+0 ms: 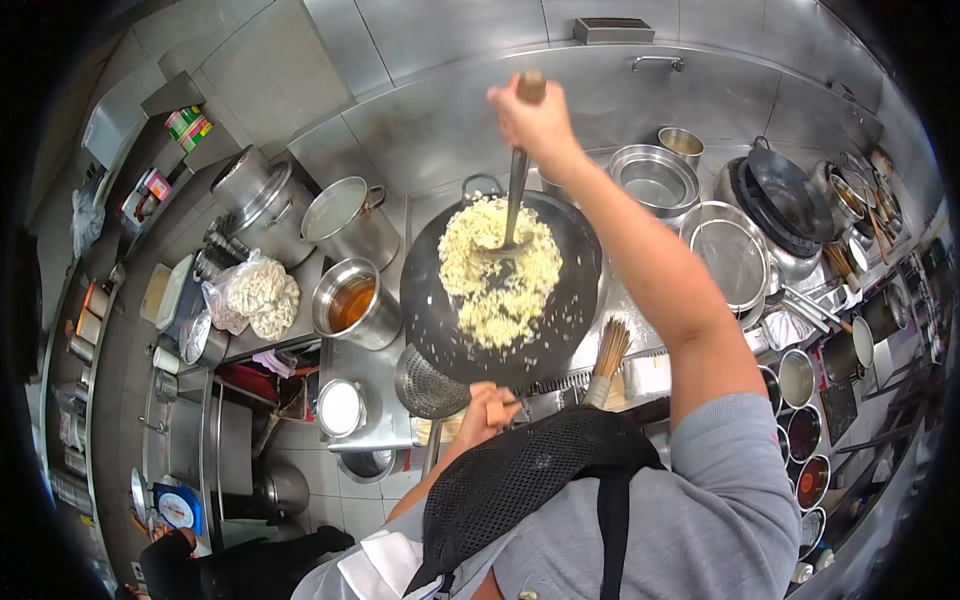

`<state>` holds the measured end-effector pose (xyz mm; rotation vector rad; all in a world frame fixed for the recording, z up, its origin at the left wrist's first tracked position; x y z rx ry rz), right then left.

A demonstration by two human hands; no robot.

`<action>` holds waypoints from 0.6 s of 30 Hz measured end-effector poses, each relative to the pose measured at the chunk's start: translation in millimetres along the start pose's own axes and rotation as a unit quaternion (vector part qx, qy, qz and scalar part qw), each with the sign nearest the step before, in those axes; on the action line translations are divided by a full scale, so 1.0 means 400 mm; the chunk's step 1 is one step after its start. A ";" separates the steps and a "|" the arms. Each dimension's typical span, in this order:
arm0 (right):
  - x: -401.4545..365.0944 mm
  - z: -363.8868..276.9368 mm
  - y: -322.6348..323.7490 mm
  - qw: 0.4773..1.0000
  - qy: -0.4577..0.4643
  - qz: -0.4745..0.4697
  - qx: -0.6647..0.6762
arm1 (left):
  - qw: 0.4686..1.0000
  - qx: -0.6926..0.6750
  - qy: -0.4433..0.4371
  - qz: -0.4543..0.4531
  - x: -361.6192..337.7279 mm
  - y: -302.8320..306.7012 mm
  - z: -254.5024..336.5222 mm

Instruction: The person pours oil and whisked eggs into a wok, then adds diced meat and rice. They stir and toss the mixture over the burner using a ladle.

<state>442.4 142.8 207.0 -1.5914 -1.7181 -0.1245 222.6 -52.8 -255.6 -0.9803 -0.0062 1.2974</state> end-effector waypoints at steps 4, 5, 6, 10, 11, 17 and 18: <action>-0.018 -0.086 -0.097 0.999 -0.024 -0.022 -0.030 | 0.995 -0.070 -0.033 -0.070 0.003 -0.101 0.120; -0.052 -0.041 -0.108 0.996 -0.040 -0.010 -0.082 | 0.997 -0.045 -0.056 -0.015 0.035 -0.145 0.174; -0.081 0.072 -0.088 0.997 -0.048 -0.016 -0.065 | 0.998 -0.002 -0.068 -0.003 0.075 -0.161 0.202; -0.071 0.171 0.020 0.998 -0.008 -0.010 -0.058 | 0.997 0.001 -0.072 -0.017 0.046 -0.115 0.151; -0.040 0.114 0.022 0.997 0.007 -0.001 -0.082 | 0.997 0.023 -0.057 0.044 -0.010 -0.093 0.114; -0.063 -0.010 -0.129 0.994 -0.035 -0.022 -0.101 | 0.998 -0.015 -0.059 -0.016 0.028 -0.168 0.195; -0.083 0.089 -0.107 0.995 -0.034 -0.022 -0.088 | 0.998 -0.018 -0.051 -0.025 0.067 -0.186 0.210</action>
Point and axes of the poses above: each hand's wrist, its own x-axis towards the middle knuckle, its own y-axis out of the back of the hand, z = x × y, the point moved 3 cm from there along x, towards the middle knuckle, and after that the axes turned 11 degrees about x, right-handed, at the moved point
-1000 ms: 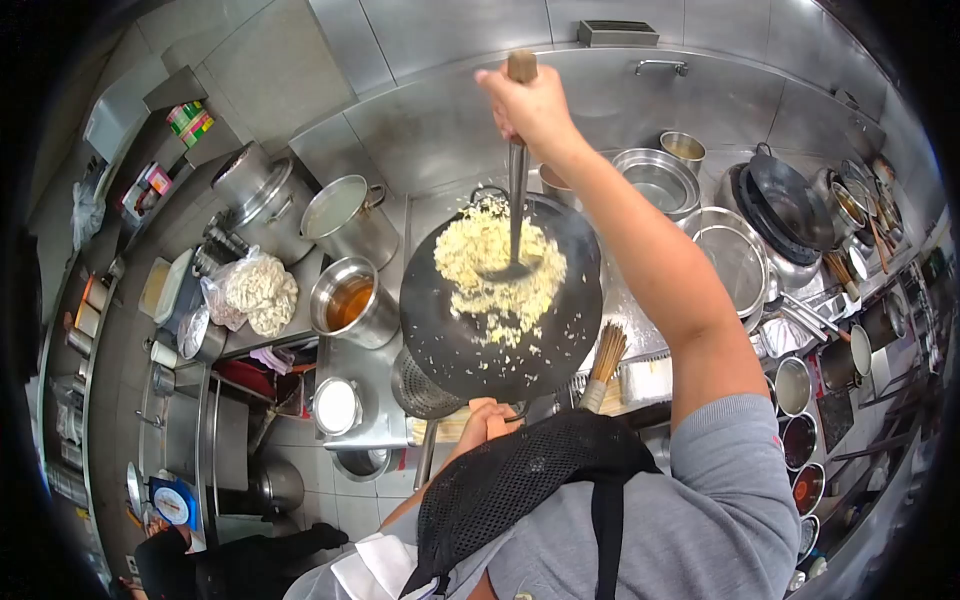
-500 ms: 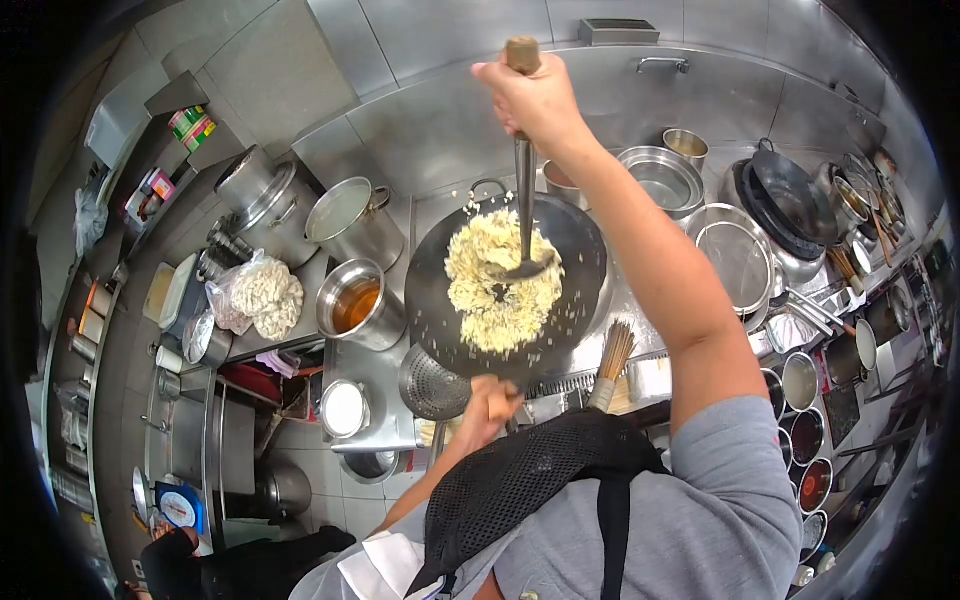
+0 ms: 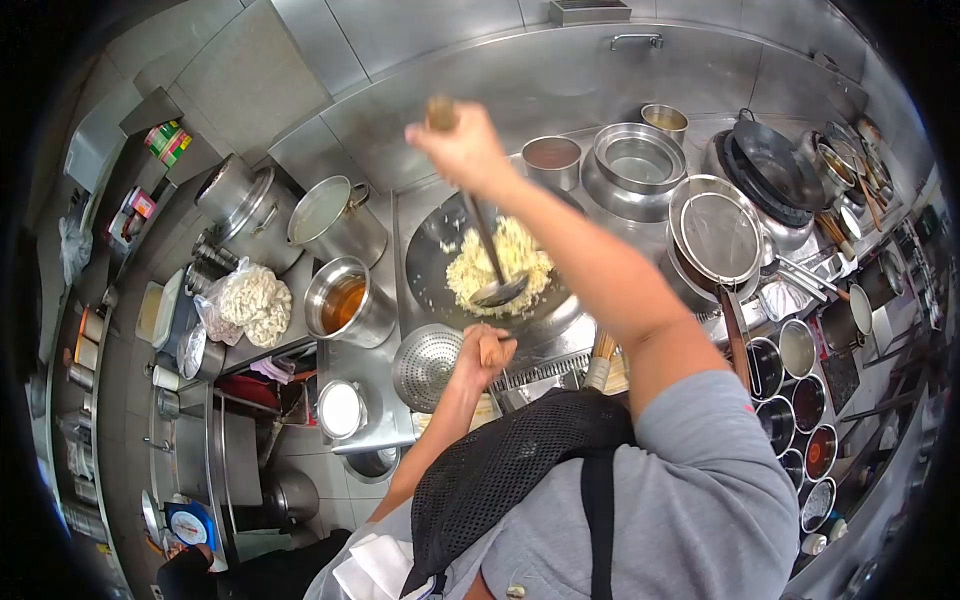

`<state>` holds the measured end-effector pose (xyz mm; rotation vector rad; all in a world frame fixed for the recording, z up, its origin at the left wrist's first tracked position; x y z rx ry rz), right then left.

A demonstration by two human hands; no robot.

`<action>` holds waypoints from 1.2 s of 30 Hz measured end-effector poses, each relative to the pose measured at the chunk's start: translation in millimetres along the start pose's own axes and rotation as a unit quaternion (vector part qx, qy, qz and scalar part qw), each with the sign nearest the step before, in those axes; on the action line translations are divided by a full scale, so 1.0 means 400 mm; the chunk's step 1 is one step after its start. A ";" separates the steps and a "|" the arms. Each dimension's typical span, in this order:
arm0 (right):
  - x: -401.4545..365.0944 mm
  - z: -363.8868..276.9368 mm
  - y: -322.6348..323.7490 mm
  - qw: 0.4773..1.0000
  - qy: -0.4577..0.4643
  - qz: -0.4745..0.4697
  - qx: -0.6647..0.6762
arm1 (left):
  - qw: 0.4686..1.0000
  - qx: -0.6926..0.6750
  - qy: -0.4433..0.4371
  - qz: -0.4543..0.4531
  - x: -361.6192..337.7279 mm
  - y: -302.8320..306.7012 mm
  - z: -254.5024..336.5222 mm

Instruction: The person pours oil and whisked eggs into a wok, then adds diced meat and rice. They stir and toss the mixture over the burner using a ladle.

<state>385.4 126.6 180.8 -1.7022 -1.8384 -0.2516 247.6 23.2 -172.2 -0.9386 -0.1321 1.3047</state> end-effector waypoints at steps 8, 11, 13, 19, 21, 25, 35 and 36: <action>0.090 -0.129 0.100 0.991 -0.007 0.025 0.130 | 0.999 0.037 0.026 0.014 -0.154 0.109 -0.156; 0.041 -0.132 0.021 0.996 -0.038 -0.004 0.081 | 1.000 -0.031 -0.006 -0.003 -0.092 0.027 -0.037; 0.004 0.031 0.014 1.000 -0.016 0.014 0.000 | 1.000 0.021 0.004 -0.004 0.029 0.028 0.008; 0.077 -0.064 0.106 0.999 0.043 0.012 0.009 | 0.998 0.059 0.014 0.012 -0.121 0.130 -0.114; 0.089 -0.149 0.064 0.997 0.003 -0.032 0.069 | 0.994 0.104 0.016 0.005 -0.151 0.128 -0.105; -0.005 -0.035 -0.030 1.000 -0.020 -0.020 -0.001 | 0.999 0.027 -0.043 0.019 -0.019 0.010 0.012; 0.061 -0.138 0.062 0.995 -0.010 0.027 0.098 | 0.998 0.055 -0.001 -0.016 -0.099 0.130 -0.124; 0.038 -0.130 0.032 0.998 -0.021 0.030 0.053 | 0.998 -0.039 0.018 -0.040 -0.069 0.088 -0.082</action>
Point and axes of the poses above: each hand's wrist, its own x-axis towards the middle knuckle, its own y-axis out of the back of the hand, z = x × y, the point moved 3 cm from there along x, towards the middle knuckle, and after that the axes turned 11 degrees about x, right-handed, at the moved point
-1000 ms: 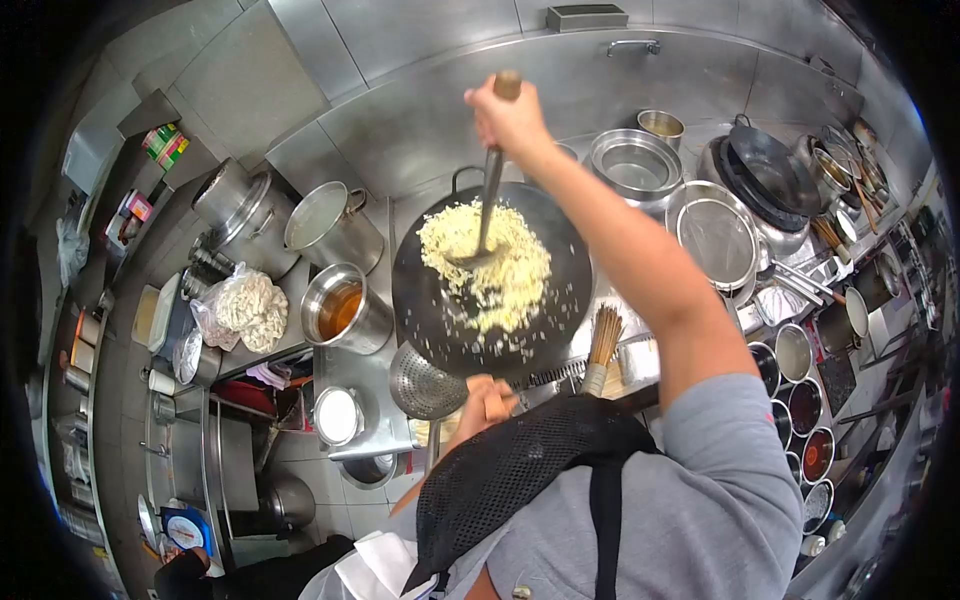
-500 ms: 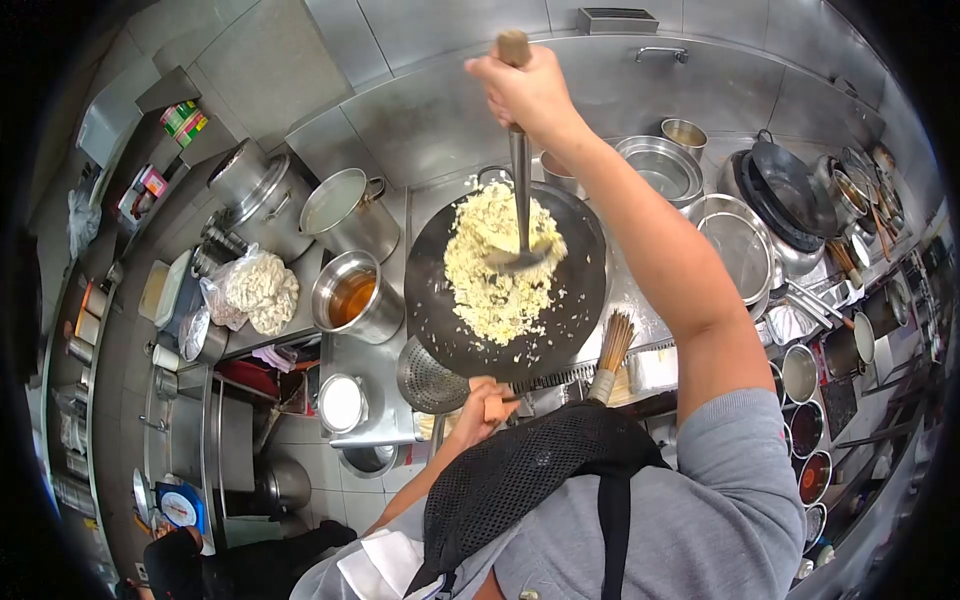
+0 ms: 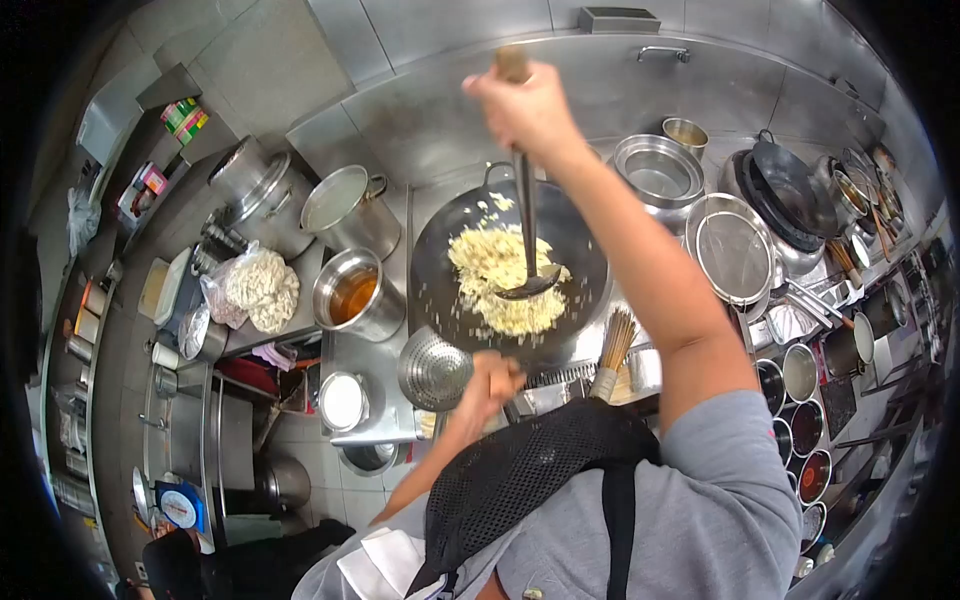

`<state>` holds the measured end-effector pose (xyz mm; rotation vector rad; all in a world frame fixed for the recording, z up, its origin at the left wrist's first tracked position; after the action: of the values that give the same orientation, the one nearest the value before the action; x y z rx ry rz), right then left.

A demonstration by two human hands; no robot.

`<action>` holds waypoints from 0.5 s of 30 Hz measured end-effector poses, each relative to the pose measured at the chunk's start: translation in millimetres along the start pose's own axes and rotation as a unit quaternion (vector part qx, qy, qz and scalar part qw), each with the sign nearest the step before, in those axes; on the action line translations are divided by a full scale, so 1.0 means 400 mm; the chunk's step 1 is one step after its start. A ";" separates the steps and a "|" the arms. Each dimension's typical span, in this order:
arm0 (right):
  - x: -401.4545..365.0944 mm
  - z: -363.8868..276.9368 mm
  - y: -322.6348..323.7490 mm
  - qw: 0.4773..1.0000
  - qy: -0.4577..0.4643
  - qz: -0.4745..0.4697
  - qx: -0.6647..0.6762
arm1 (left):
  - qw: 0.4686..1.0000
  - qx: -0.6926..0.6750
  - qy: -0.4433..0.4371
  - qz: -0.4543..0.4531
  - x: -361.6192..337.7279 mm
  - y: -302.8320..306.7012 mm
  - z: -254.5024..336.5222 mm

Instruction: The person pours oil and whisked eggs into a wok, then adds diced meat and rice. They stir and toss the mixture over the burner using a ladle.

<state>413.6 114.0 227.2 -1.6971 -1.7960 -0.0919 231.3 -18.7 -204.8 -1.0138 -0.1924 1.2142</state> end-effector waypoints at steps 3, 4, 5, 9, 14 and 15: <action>-0.036 0.252 0.035 0.999 0.017 -0.034 -0.030 | 0.998 0.039 -0.008 0.055 0.069 -0.083 0.098; -0.028 0.243 0.047 0.999 0.018 -0.033 -0.032 | 0.998 0.046 -0.022 0.046 0.062 -0.053 0.082; -0.015 0.222 0.068 0.998 0.032 -0.033 -0.035 | 0.997 0.051 -0.039 0.035 0.041 -0.025 0.055; 0.063 0.022 0.055 0.998 0.002 -0.063 0.001 | 0.991 0.122 0.026 0.050 -0.091 0.023 -0.025; -0.023 0.116 -0.042 0.996 -0.011 -0.033 -0.087 | 0.996 0.067 -0.013 0.064 0.022 -0.089 0.103; -0.034 0.201 -0.025 0.998 0.004 -0.037 -0.060 | 0.992 0.102 -0.007 0.073 0.048 -0.107 0.126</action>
<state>371.1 138.7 161.2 -1.7090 -1.8813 -0.2422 237.1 25.1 -152.0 -0.8521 -0.0026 1.3451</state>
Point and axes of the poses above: each hand's wrist, its own x-axis towards the middle knuckle, its own y-axis out of the back of the hand, z = x × y, the point moved 3 cm from there along x, towards the middle knuckle, and after that the axes turned 11 degrees about x, right-handed, at the moved point
